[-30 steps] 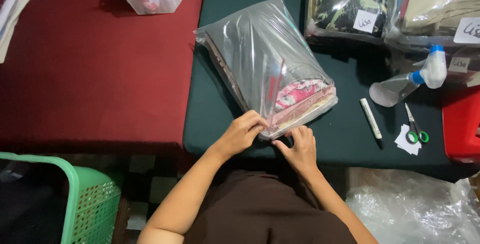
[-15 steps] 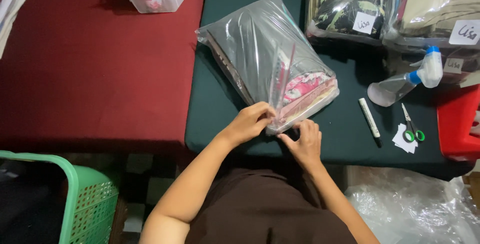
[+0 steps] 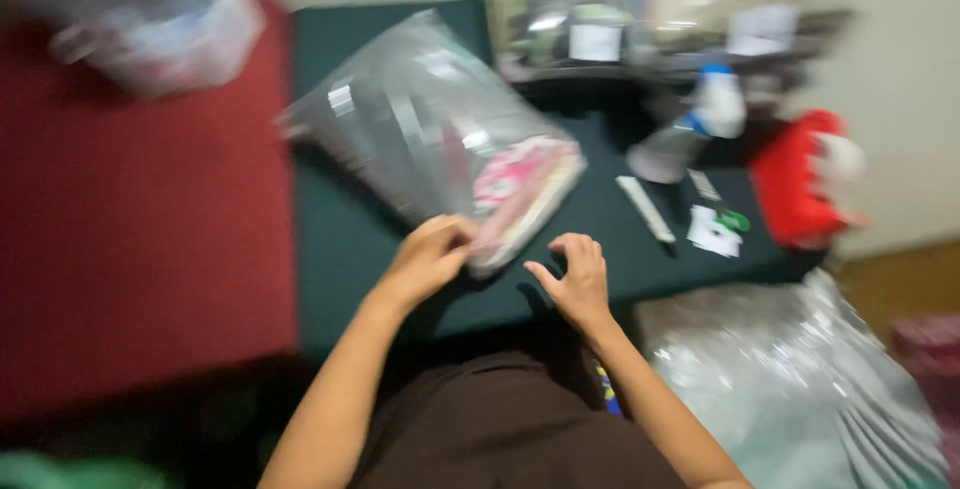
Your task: Package folded clothes into plastic bags and seal them with tape.
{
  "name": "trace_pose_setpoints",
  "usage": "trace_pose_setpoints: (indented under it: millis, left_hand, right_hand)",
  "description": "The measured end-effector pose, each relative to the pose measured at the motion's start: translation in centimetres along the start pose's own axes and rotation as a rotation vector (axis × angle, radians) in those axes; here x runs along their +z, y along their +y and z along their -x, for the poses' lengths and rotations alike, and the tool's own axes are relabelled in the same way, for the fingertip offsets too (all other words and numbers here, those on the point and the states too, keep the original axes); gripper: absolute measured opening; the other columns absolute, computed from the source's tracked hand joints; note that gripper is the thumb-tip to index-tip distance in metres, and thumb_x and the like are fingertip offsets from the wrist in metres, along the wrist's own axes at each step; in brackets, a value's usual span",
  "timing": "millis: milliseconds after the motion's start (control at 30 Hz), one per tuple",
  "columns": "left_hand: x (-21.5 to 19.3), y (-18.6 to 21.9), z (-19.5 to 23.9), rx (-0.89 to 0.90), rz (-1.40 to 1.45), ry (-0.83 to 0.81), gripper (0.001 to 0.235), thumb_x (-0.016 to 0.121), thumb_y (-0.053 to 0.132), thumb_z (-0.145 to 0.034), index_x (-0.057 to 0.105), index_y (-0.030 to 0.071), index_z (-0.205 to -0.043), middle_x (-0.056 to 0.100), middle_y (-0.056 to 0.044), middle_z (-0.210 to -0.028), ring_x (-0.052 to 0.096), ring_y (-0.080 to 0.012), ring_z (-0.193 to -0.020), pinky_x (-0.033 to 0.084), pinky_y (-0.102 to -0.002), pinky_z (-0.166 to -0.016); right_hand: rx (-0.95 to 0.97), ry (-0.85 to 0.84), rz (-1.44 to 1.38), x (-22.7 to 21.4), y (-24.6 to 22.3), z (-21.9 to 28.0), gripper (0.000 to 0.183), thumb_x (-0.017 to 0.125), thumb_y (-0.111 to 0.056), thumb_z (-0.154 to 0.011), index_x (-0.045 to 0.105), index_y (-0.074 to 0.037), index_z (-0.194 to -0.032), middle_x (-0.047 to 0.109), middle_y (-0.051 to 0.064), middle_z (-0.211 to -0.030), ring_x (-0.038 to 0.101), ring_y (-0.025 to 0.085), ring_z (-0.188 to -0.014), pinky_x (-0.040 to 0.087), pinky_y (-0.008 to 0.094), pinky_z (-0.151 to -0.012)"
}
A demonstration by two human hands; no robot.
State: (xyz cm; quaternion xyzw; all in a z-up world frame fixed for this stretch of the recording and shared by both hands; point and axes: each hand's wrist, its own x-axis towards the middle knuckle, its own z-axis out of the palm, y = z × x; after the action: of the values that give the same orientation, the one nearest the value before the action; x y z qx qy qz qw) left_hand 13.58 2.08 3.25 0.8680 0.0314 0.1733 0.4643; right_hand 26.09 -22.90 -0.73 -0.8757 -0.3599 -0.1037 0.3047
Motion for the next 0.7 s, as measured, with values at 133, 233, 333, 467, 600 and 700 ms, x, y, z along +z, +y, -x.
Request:
trace_pose_setpoints:
  millis: [133,233,333,467,600,700]
  left_hand:
    - [0.0,1.4,-0.3,-0.052,0.005,-0.030,0.013,0.071,0.010,-0.085,0.070,0.010,-0.098,0.072,-0.008,-0.101,0.069,-0.0260,-0.096,0.054,-0.035,-0.084]
    - [-0.5,2.8,-0.4,-0.188,0.031,-0.070,0.016,0.070,0.010,-0.086,0.071,0.009,-0.102,0.070,-0.008,-0.098,0.071,-0.0212,-0.089,0.055,-0.032,-0.081]
    - [-0.4,2.6,-0.2,-0.284,0.095,-0.031,0.015,0.072,0.009,-0.086,0.073,0.008,-0.101,0.071,-0.007,-0.096,0.070,-0.0190,-0.086,0.055,-0.032,-0.078]
    - [0.0,1.6,0.0,-0.278,0.137,-0.002,0.015,0.073,0.007,-0.085,0.073,0.006,-0.100,0.071,-0.007,-0.097,0.070,-0.0173,-0.086,0.055,-0.030,-0.079]
    - [0.5,-0.1,0.4,-0.242,0.170,0.014,0.014,0.074,0.005,-0.085,0.073,0.004,-0.099,0.072,-0.007,-0.095,0.070,-0.0161,-0.085,0.056,-0.029,-0.079]
    - [0.5,-0.3,0.3,-0.213,0.132,0.017,0.014,0.074,0.005,-0.084,0.072,0.004,-0.098,0.072,-0.007,-0.094,0.070,-0.0159,-0.084,0.056,-0.029,-0.078]
  right_hand:
    - [0.083,0.204,0.049,-5.4,6.5,-1.0,0.041,0.086,-0.031,-0.077,0.063,-0.011,-0.105,0.063,0.010,-0.108,0.058,0.033,-0.103,0.045,0.044,-0.086]
    - [0.164,0.396,0.165,-10.3,13.6,-1.1,0.035,0.084,-0.022,-0.080,0.064,-0.007,-0.104,0.062,0.013,-0.107,0.057,0.033,-0.104,0.043,0.046,-0.093]
    - [0.191,0.534,0.337,-15.7,20.8,-0.6,0.024,0.079,-0.013,-0.085,0.066,-0.007,-0.103,0.064,0.012,-0.109,0.056,0.035,-0.111,0.040,0.048,-0.100]
    - [0.362,0.607,0.350,-20.4,30.8,-1.2,0.016,0.074,-0.015,-0.095,0.068,-0.005,-0.107,0.064,0.016,-0.110,0.058,0.034,-0.105,0.046,0.046,-0.094]
    - [0.740,0.367,-0.140,-21.1,41.9,-2.9,0.025,0.064,-0.030,-0.104,0.072,-0.006,-0.106,0.066,0.010,-0.099,0.060,0.024,-0.085,0.048,0.041,-0.074]
    - [0.972,0.163,-0.371,-22.6,39.7,-6.2,0.032,0.056,-0.037,-0.107,0.071,-0.009,-0.104,0.066,0.004,-0.092,0.059,0.020,-0.081,0.050,0.041,-0.067]
